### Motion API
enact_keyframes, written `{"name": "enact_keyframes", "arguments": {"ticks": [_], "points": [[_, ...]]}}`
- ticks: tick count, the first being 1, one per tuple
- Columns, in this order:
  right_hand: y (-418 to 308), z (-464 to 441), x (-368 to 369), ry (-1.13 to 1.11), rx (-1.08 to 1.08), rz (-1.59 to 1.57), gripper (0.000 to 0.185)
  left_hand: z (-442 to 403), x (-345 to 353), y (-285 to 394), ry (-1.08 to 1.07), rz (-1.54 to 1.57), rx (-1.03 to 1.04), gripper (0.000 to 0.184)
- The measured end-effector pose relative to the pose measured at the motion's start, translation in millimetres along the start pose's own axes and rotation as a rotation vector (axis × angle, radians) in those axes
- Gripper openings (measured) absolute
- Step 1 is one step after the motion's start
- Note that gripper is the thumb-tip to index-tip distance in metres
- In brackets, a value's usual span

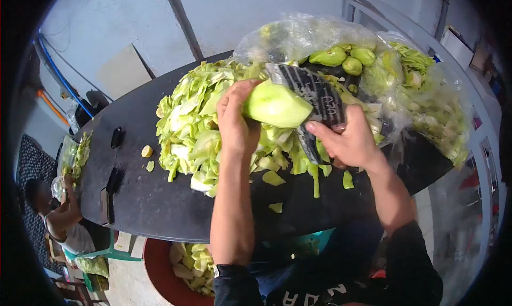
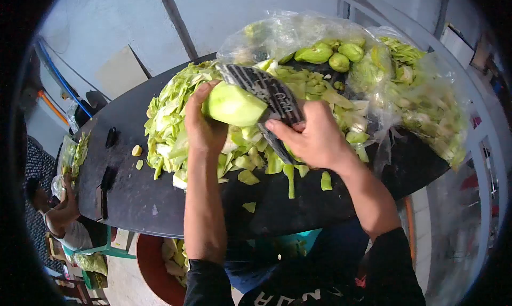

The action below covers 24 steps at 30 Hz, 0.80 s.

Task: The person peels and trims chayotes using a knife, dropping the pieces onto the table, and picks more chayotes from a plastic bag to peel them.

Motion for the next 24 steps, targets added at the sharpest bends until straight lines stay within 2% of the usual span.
{"name": "enact_keyframes", "arguments": {"ticks": [1,2,4,5,10,12,14,15,16,18,20,21,22,23,24], "points": [[-3,-1,-6,-0.024,-0.046,0.003,0.017,4,7,7,-0.101,-0.036,-0.037,0.031],[-2,-1,-6,-0.023,-0.045,0.005,0.017,7,10,7,-0.102,-0.033,-0.038,0.031],[6,1,-7,-0.003,-0.013,-0.068,0.017,11,15,-2,-0.111,-0.247,-0.088,0.041],[12,1,-5,-0.044,0.017,-0.087,0.011,12,15,-8,-0.111,-0.196,-0.138,0.049],[18,1,-7,0.069,0.026,-0.175,0.015,19,27,-18,-0.088,-0.050,-0.093,0.046],[15,-1,-6,-0.051,0.024,-0.080,0.020,19,24,-11,-0.091,-0.329,-0.073,0.048],[18,-1,-1,-0.024,0.022,-0.093,0.021,20,28,-14,-0.088,-0.280,-0.070,0.049],[14,-1,2,0.013,-0.051,-0.141,0.020,21,30,-19,-0.068,-0.170,-0.058,0.049],[14,-1,0,-0.009,0.013,-0.096,0.021,22,29,-20,-0.046,-0.060,-0.043,0.048],[12,-2,-4,-0.037,0.075,-0.050,0.022,22,26,-15,-0.053,-0.095,-0.044,0.049],[11,-3,-3,-0.111,0.100,-0.031,0.023,21,27,-9,-0.082,-0.343,-0.045,0.052],[9,-4,0,-0.050,-0.015,-0.079,0.021,22,30,-15,-0.084,-0.341,-0.044,0.052],[7,-4,3,0.005,-0.132,-0.120,0.020,23,33,-21,-0.067,-0.168,-0.001,0.054],[7,-5,3,0.042,-0.174,-0.111,0.021,25,33,-22,-0.047,0.003,0.044,0.055],[9,-5,3,0.016,-0.102,-0.101,0.023,25,29,-20,-0.041,0.002,0.045,0.055]]}}
Point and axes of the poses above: each hand's wrist, its own z-axis away from the middle knuckle, its own x-axis out of the palm, y = z × x, the point moved 7 cm from there along -z, towards the middle knuckle, and after that the axes turned 2 degrees about -x, right-handed, at the moved point
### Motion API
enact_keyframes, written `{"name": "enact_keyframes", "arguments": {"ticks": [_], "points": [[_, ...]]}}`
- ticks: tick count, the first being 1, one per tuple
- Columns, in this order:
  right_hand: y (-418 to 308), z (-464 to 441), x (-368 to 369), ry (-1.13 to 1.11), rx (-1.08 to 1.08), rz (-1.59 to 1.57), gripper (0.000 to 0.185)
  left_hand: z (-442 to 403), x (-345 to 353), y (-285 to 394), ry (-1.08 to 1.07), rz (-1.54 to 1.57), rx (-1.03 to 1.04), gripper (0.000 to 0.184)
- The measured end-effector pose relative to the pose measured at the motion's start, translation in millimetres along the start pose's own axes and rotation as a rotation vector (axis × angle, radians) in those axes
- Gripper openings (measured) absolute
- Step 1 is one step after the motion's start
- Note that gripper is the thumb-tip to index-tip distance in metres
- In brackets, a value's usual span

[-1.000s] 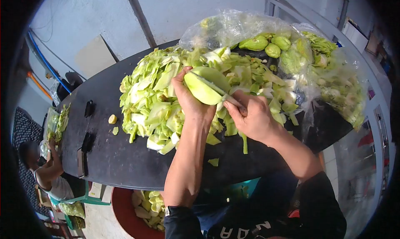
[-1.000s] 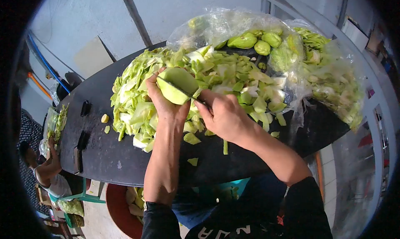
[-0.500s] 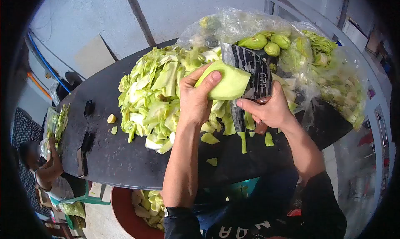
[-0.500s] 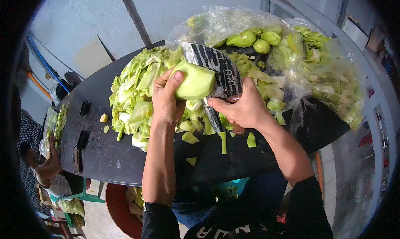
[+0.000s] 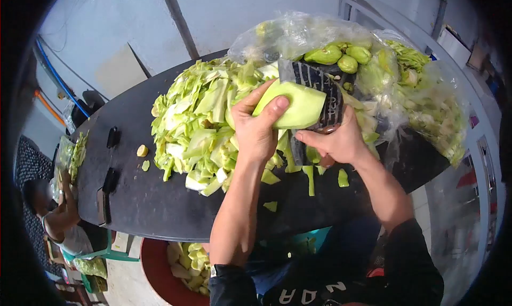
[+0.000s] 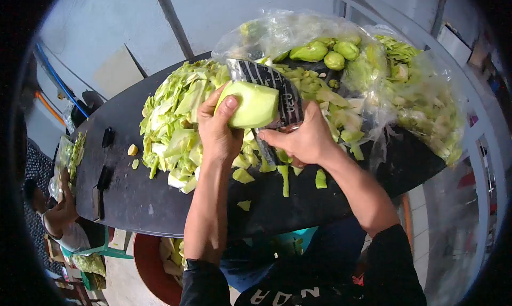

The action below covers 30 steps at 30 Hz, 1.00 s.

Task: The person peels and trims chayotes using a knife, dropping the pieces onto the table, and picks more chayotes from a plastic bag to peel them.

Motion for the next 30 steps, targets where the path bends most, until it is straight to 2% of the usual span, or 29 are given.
{"name": "enact_keyframes", "arguments": {"ticks": [2,4,5,6,8,10,12,18,20,22,24,25,26,28,30], "points": [[1,-2,-4,-0.024,0.070,0.012,0.026,-2,-5,4,-0.019,-0.241,-0.038,0.054],[3,-3,-3,-0.102,0.132,0.064,0.026,-1,3,3,-0.059,-0.239,-0.064,0.052],[10,-3,3,-0.102,0.132,0.064,0.026,-1,4,-1,-0.037,-0.132,-0.024,0.052],[0,-6,7,0.042,-0.141,0.041,0.025,1,4,-4,-0.013,-0.027,0.017,0.051],[-16,0,-3,0.185,-0.409,0.016,0.025,2,5,-6,-0.014,0.075,0.001,0.051],[4,-3,-5,-0.109,0.213,0.133,0.026,-1,-1,-2,-0.026,-0.223,-0.017,0.048],[-2,-2,-3,-0.101,0.146,0.069,0.027,-1,6,-1,-0.069,-0.210,-0.027,0.049],[-12,-2,-3,0.000,-0.089,0.016,0.027,4,8,-2,0.005,0.036,-0.015,0.043],[-13,-2,-4,-0.085,0.053,0.095,0.033,1,10,5,-0.112,-0.204,-0.029,0.044],[-12,2,-1,-0.116,0.148,0.150,0.038,1,12,-2,-0.105,-0.149,-0.019,0.042],[-11,1,2,-0.015,-0.013,-0.010,0.036,2,7,-8,-0.016,0.042,-0.016,0.035],[-15,-2,3,0.017,-0.111,-0.041,0.036,4,10,-4,-0.024,0.010,-0.050,0.033],[-21,-5,-5,0.015,-0.112,-0.040,0.036,4,9,-3,-0.024,0.011,-0.048,0.033],[-9,0,-8,-0.217,0.418,0.270,0.041,3,9,0,-0.061,-0.177,0.005,0.036],[-5,2,3,-0.155,0.219,0.165,0.041,5,14,-8,-0.025,-0.054,-0.001,0.038]]}}
Point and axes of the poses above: each hand's wrist, its own z-axis away from the middle knuckle, its own x-axis out of the palm, y = z × x, the point moved 7 cm from there along -z, towards the middle knuckle, and after that the axes turned 2 degrees about -x, right-handed, at the moved point
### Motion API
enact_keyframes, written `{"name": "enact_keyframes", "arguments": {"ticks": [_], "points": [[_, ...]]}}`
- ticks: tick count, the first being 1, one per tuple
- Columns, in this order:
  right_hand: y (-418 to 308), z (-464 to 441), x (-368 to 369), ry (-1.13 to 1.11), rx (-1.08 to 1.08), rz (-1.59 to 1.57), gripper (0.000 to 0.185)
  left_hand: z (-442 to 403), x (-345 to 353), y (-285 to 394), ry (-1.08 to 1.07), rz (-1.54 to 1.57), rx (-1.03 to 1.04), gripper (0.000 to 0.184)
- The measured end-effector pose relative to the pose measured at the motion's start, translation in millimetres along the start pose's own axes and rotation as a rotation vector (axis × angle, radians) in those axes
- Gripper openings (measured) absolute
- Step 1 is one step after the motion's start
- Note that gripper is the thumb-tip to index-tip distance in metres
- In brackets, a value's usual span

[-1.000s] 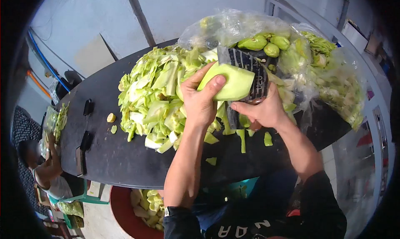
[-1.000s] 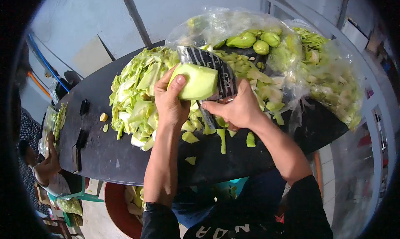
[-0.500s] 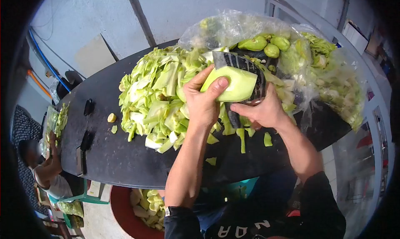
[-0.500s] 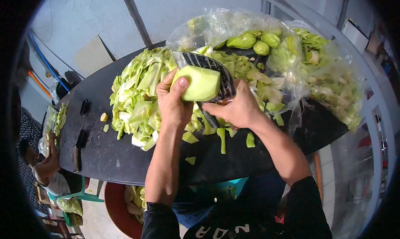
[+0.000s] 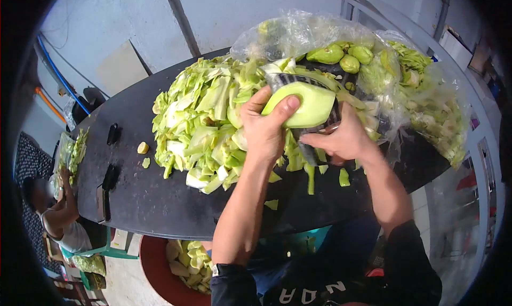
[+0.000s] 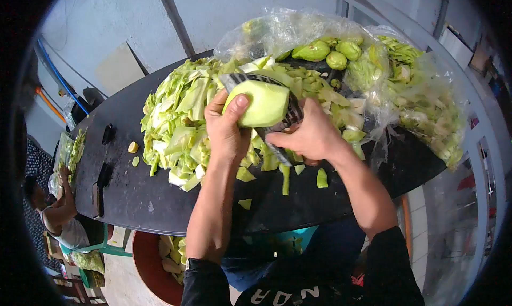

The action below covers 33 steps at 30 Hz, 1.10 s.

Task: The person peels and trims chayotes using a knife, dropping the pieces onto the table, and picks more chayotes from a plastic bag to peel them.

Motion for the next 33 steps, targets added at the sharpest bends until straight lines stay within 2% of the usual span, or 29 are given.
{"name": "enact_keyframes", "arguments": {"ticks": [2,4,6,7,11,14,18,20,22,24,25,26,28,32,33], "points": [[8,-1,5,0.161,-0.123,-0.203,0.036,1,0,-3,0.040,0.123,-0.006,0.039],[5,-6,-1,0.169,-0.261,-0.149,0.035,2,1,-4,0.034,0.140,-0.045,0.040],[11,-5,-1,0.060,-0.016,-0.029,0.036,1,-6,-6,0.017,0.086,-0.046,0.043],[13,-6,-6,0.072,-0.050,-0.071,0.055,-2,-4,-8,-0.053,0.071,-0.122,0.044],[25,-4,-9,-0.058,0.089,-0.016,0.040,2,2,-8,-0.196,-0.011,-0.293,0.050],[20,-3,-2,-0.125,0.068,-0.092,0.037,3,-4,-16,-0.120,-0.020,-0.289,0.053],[31,-5,6,-0.104,0.074,-0.173,0.033,2,-7,-35,-0.059,0.087,-0.326,0.053],[30,-7,12,-0.110,0.084,-0.278,0.034,1,-8,-40,-0.059,0.046,-0.339,0.063],[32,-9,19,-0.116,0.110,-0.276,0.038,2,-8,-48,-0.024,0.083,-0.340,0.064],[29,-10,22,-0.074,0.071,-0.297,0.046,1,-14,-57,0.055,-0.051,-0.370,0.068],[38,-13,26,-0.164,0.103,-0.346,0.054,1,-12,-61,0.030,0.007,-0.416,0.073],[42,-15,25,-0.165,0.103,-0.345,0.054,1,-13,-60,0.031,0.007,-0.415,0.073],[47,-18,24,-0.144,0.151,-0.489,0.049,5,-4,-58,0.030,0.235,-0.542,0.076],[52,-21,18,-0.108,0.246,-0.715,0.036,-6,-25,-64,0.119,0.421,-0.442,0.086],[56,-23,11,-0.098,0.257,-0.775,0.030,-8,-25,-62,0.077,0.492,-0.437,0.084]]}}
Point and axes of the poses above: each hand's wrist, its own z-axis away from the middle knuckle, its own x-axis out of the palm, y = z × x, the point moved 7 cm from there along -z, towards the middle knuckle, and after that the axes turned 2 degrees about -x, right-handed, at the moved point
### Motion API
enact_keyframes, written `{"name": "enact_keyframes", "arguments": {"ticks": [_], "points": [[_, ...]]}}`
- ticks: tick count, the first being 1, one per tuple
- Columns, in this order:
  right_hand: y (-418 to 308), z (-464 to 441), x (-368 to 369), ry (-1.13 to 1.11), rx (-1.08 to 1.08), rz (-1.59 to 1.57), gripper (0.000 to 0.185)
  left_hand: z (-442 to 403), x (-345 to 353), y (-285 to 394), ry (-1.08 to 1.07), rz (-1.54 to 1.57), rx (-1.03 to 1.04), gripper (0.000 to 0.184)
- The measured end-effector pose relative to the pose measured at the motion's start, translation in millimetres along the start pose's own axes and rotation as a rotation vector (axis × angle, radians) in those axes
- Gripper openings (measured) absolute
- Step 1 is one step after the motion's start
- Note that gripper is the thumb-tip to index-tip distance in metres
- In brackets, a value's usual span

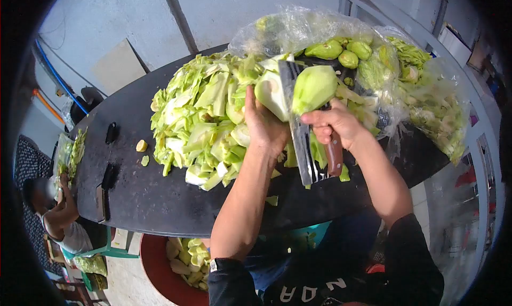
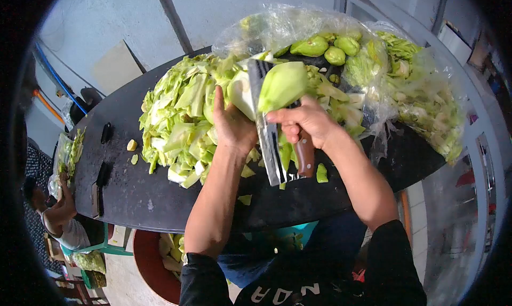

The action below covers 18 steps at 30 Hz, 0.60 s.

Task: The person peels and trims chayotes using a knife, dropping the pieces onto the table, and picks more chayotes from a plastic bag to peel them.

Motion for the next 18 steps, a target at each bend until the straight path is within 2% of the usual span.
{"name": "enact_keyframes", "arguments": {"ticks": [1,3,5,10,13,18], "points": [[-2,-1,-7,0.007,0.006,-0.062,0.024,-5,1,6,-0.034,0.067,0.025,0.077],[-11,-5,-18,0.020,-0.061,-0.074,0.021,2,-1,16,0.038,0.039,0.057,0.073],[-17,-12,-39,0.173,-0.068,-0.059,0.021,6,5,24,0.015,-0.008,0.075,0.074],[-39,-29,-62,0.309,-0.125,0.216,0.016,19,19,41,-0.071,-0.013,0.117,0.083],[-43,-53,-73,0.278,-0.071,0.395,0.016,17,11,44,-0.068,0.038,0.114,0.085],[-66,-66,-77,0.354,-0.119,0.467,0.016,16,10,46,-0.047,0.194,0.117,0.082]]}}
Point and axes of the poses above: each hand's wrist, its own z-axis away from the middle knuckle, its own x-axis out of the palm, y = z × x, the point moved 7 cm from there along -z, towards the middle knuckle, and after that the axes turned 2 degrees about -x, right-handed, at the moved point
